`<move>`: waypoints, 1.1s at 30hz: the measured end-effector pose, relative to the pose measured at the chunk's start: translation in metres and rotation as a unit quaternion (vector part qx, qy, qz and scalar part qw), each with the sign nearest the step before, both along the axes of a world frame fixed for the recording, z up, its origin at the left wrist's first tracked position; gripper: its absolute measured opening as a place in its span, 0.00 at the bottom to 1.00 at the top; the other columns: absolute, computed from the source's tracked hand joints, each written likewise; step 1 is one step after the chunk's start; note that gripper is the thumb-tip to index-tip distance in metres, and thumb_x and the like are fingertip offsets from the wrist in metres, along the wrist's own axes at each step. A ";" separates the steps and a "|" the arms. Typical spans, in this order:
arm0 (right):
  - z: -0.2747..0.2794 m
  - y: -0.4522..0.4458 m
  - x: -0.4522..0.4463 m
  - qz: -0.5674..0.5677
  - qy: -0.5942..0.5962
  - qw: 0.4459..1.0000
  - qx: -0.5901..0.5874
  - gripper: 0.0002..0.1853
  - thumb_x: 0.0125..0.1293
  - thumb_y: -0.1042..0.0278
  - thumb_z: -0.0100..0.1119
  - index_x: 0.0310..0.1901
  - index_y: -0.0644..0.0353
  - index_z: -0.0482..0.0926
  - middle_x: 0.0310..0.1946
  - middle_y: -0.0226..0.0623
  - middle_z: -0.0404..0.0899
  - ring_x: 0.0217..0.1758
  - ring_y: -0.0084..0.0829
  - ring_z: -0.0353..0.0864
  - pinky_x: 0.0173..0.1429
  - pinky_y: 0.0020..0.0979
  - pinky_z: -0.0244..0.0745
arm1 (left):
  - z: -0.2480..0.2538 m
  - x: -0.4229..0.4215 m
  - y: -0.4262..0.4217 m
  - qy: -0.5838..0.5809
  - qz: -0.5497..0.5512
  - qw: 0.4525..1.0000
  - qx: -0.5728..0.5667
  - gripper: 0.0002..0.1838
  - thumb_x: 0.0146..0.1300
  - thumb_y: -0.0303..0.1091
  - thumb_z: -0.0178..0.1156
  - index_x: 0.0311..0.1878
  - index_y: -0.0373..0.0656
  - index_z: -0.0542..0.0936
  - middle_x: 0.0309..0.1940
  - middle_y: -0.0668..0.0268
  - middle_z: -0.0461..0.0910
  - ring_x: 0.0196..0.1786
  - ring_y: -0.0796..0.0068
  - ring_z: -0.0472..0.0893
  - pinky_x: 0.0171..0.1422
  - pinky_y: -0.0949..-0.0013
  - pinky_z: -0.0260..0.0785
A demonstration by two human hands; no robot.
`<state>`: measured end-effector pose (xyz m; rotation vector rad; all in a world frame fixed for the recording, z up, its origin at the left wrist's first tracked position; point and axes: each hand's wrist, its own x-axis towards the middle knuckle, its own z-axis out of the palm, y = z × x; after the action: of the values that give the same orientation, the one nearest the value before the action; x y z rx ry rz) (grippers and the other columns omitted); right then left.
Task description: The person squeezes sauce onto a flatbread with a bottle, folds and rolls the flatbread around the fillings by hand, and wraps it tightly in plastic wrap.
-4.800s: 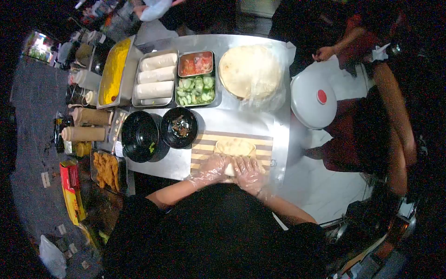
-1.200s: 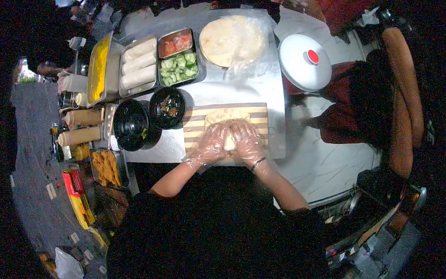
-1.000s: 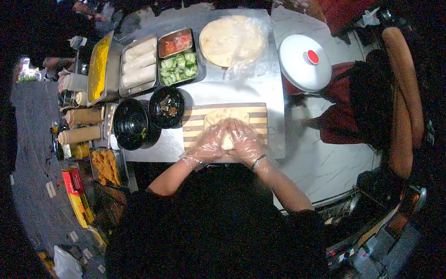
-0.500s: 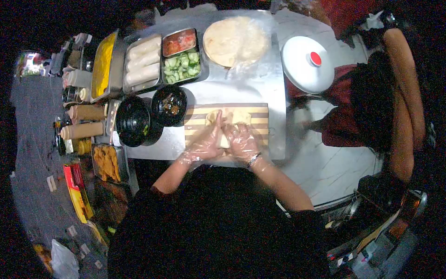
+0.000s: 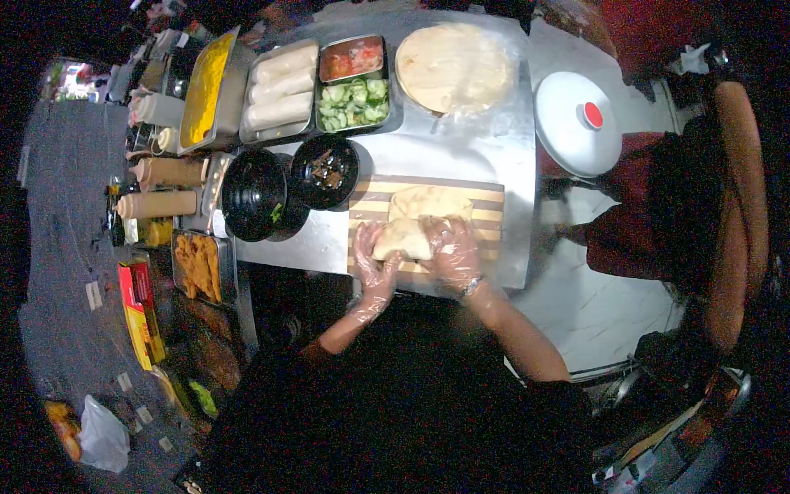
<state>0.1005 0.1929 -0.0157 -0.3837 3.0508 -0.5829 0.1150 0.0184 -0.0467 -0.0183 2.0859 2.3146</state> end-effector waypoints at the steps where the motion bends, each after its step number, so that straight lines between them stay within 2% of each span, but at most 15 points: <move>1: 0.004 -0.001 0.000 -0.004 -0.014 1.000 0.003 0.46 0.42 0.46 0.74 0.66 0.52 0.70 0.54 0.35 0.76 0.60 0.41 0.70 0.69 0.51 0.62 | 0.000 0.003 -0.001 -0.002 0.043 0.996 -0.079 0.47 0.58 0.21 0.64 0.74 0.35 0.45 0.70 0.47 0.56 0.72 0.55 0.61 0.74 0.56 0.60; 3: 0.005 0.001 -0.003 -0.004 -0.025 1.000 0.009 0.46 0.41 0.47 0.74 0.65 0.52 0.70 0.53 0.35 0.76 0.59 0.41 0.71 0.68 0.51 0.64 | 0.001 0.007 -0.002 -0.001 0.090 0.984 -0.154 0.45 0.59 0.20 0.63 0.74 0.36 0.45 0.69 0.48 0.58 0.69 0.56 0.64 0.73 0.57 0.61; 6: 0.000 0.003 -0.001 0.006 0.000 1.000 -0.007 0.46 0.40 0.50 0.75 0.65 0.52 0.71 0.52 0.35 0.76 0.58 0.42 0.71 0.65 0.48 0.67 | 0.025 0.015 -0.016 -0.102 0.087 0.937 -0.323 0.30 0.58 0.26 0.67 0.65 0.37 0.71 0.57 0.55 0.67 0.52 0.67 0.74 0.56 0.63 0.71; 8: -0.001 0.002 0.000 -0.001 0.059 0.998 -0.016 0.45 0.39 0.51 0.76 0.64 0.52 0.71 0.52 0.34 0.77 0.57 0.42 0.72 0.62 0.47 0.69 | 0.029 0.011 -0.022 -0.145 0.068 0.941 -0.299 0.27 0.59 0.28 0.68 0.63 0.40 0.75 0.55 0.56 0.69 0.42 0.72 0.76 0.48 0.66 0.73; 12: 0.002 0.000 -0.002 0.003 0.039 0.999 -0.027 0.42 0.40 0.52 0.76 0.61 0.52 0.74 0.52 0.36 0.78 0.57 0.44 0.73 0.59 0.46 0.71 | 0.023 0.003 -0.017 -0.198 0.043 0.973 -0.108 0.27 0.59 0.26 0.68 0.62 0.35 0.73 0.53 0.57 0.71 0.42 0.76 0.76 0.47 0.72 0.72; 14: 0.004 -0.001 -0.001 -0.003 0.045 0.999 0.005 0.42 0.42 0.50 0.76 0.61 0.54 0.74 0.52 0.36 0.78 0.56 0.43 0.73 0.60 0.45 0.71 | 0.026 0.001 -0.006 -0.075 0.181 0.980 0.024 0.25 0.56 0.22 0.69 0.56 0.35 0.72 0.49 0.59 0.73 0.47 0.75 0.75 0.50 0.72 0.72; 16: 0.003 0.000 -0.001 0.002 0.040 0.999 0.007 0.42 0.42 0.50 0.76 0.61 0.54 0.74 0.52 0.36 0.79 0.56 0.43 0.74 0.60 0.45 0.71 | 0.017 0.005 -0.011 -0.082 0.186 0.978 0.045 0.23 0.54 0.18 0.70 0.50 0.37 0.70 0.47 0.59 0.75 0.51 0.73 0.74 0.54 0.72 0.71; 18: 0.003 0.001 -0.003 0.006 0.033 0.999 0.010 0.42 0.42 0.49 0.76 0.62 0.54 0.74 0.52 0.36 0.79 0.56 0.43 0.74 0.60 0.45 0.71 | 0.004 0.008 -0.014 -0.266 0.254 0.929 0.047 0.21 0.56 0.17 0.68 0.49 0.37 0.70 0.46 0.60 0.75 0.49 0.74 0.76 0.52 0.73 0.72; 23: -0.001 0.001 0.000 0.006 0.034 0.999 0.014 0.42 0.44 0.48 0.75 0.62 0.54 0.73 0.53 0.36 0.78 0.57 0.43 0.73 0.61 0.43 0.71 | 0.017 0.006 -0.009 -0.348 0.272 0.878 0.185 0.21 0.56 0.17 0.68 0.49 0.37 0.70 0.38 0.63 0.77 0.40 0.76 0.78 0.45 0.76 0.73; 25: -0.001 0.001 0.001 0.006 0.029 0.999 0.013 0.42 0.44 0.48 0.75 0.62 0.53 0.73 0.53 0.36 0.78 0.58 0.43 0.73 0.62 0.43 0.71 | 0.010 0.004 -0.009 -0.182 0.261 0.948 0.016 0.18 0.59 0.23 0.68 0.51 0.36 0.74 0.41 0.63 0.80 0.40 0.77 0.79 0.43 0.74 0.74; 26: 0.000 0.001 0.001 0.004 0.025 1.000 0.013 0.42 0.44 0.48 0.75 0.63 0.53 0.73 0.53 0.37 0.78 0.58 0.43 0.72 0.62 0.43 0.71 | 0.018 -0.001 -0.011 -0.182 0.262 0.948 0.016 0.18 0.59 0.23 0.68 0.51 0.36 0.74 0.41 0.63 0.80 0.40 0.77 0.79 0.43 0.74 0.74; 28: -0.001 0.001 0.000 0.004 0.011 1.000 0.016 0.43 0.43 0.47 0.75 0.63 0.52 0.72 0.54 0.35 0.77 0.59 0.43 0.71 0.64 0.45 0.69 | 0.036 -0.014 -0.027 -0.208 0.070 0.970 -0.105 0.19 0.58 0.21 0.68 0.53 0.34 0.78 0.41 0.59 0.80 0.40 0.76 0.80 0.43 0.75 0.74; 30: -0.003 0.000 0.001 0.007 -0.003 1.000 0.017 0.43 0.43 0.47 0.75 0.63 0.52 0.72 0.56 0.34 0.76 0.61 0.42 0.71 0.65 0.47 0.67 | 0.025 -0.026 -0.041 -0.191 0.032 0.965 -0.177 0.17 0.61 0.28 0.67 0.54 0.35 0.81 0.41 0.60 0.83 0.40 0.77 0.81 0.42 0.74 0.74; 32: -0.004 0.000 0.000 0.002 -0.009 1.000 0.014 0.43 0.43 0.47 0.74 0.63 0.52 0.71 0.55 0.34 0.77 0.60 0.42 0.71 0.65 0.47 0.67 | 0.049 -0.047 -0.040 -0.293 -0.108 0.891 -0.330 0.17 0.61 0.31 0.66 0.52 0.37 0.82 0.38 0.61 0.84 0.39 0.75 0.82 0.43 0.69 0.75; 33: -0.003 0.001 0.000 0.004 -0.006 1.000 0.013 0.43 0.43 0.47 0.74 0.63 0.52 0.71 0.55 0.34 0.77 0.60 0.42 0.71 0.65 0.47 0.67 | 0.054 -0.049 -0.036 -0.323 -0.087 0.916 -0.222 0.15 0.61 0.32 0.65 0.50 0.37 0.83 0.36 0.60 0.84 0.40 0.73 0.82 0.46 0.63 0.75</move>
<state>0.1007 0.1934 -0.0190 -0.3896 3.0403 -0.5411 0.0656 -0.0180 0.0070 -0.5056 2.0647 1.4080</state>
